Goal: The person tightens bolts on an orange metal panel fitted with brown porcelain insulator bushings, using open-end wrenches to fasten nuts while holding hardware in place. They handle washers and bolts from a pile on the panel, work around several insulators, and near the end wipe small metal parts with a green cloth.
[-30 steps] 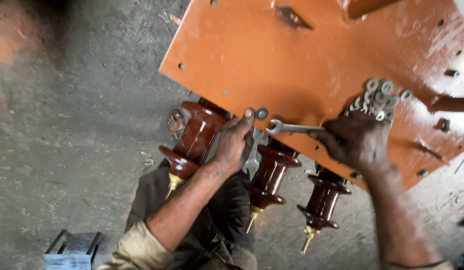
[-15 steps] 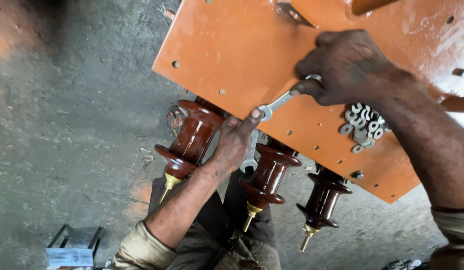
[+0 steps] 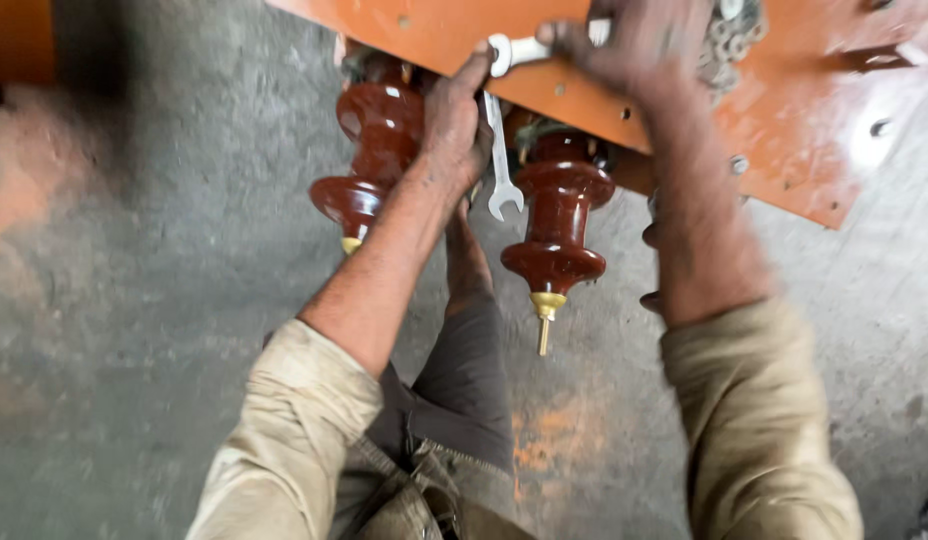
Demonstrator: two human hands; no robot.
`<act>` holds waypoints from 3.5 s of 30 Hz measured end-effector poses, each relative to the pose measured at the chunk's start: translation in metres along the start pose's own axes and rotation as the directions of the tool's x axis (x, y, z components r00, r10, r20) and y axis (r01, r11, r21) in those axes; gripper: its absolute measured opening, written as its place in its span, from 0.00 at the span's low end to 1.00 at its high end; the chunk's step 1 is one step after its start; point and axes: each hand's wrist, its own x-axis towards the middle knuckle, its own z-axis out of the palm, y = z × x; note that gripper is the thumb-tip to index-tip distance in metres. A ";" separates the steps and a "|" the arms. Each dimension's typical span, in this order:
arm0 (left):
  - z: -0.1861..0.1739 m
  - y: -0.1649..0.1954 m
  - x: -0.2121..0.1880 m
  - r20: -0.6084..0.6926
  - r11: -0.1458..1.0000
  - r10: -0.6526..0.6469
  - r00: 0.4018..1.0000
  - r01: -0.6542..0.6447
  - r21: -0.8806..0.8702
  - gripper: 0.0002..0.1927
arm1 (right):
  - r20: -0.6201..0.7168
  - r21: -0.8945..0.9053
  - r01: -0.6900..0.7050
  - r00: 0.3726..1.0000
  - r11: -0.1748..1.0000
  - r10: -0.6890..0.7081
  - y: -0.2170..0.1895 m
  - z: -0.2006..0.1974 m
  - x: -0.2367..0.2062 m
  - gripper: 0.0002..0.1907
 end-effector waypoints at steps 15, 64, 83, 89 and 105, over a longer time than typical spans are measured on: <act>-0.007 -0.007 0.002 -0.167 0.987 -0.089 0.982 0.064 -0.146 0.16 | 0.033 0.067 -0.546 0.837 0.835 0.545 -0.149 0.005 -0.096 0.15; 0.025 0.010 -0.013 -0.117 0.977 0.081 0.990 -0.055 0.205 0.08 | 0.221 0.262 -0.754 0.654 0.602 0.723 -0.101 0.014 -0.101 0.14; 0.006 0.264 0.005 -0.046 0.643 -0.350 0.936 0.276 0.715 0.28 | 0.388 0.658 -0.753 0.308 -0.027 0.869 -0.167 0.002 -0.067 0.17; 0.031 0.342 0.162 -0.116 0.411 -0.464 0.878 0.330 0.850 0.35 | 0.299 0.545 -0.732 0.625 0.409 0.721 -0.162 0.012 0.040 0.14; 0.027 0.310 0.300 -0.124 0.081 -0.922 0.367 0.495 0.865 0.24 | 0.165 0.375 -0.866 0.415 0.332 0.895 -0.188 0.060 0.147 0.13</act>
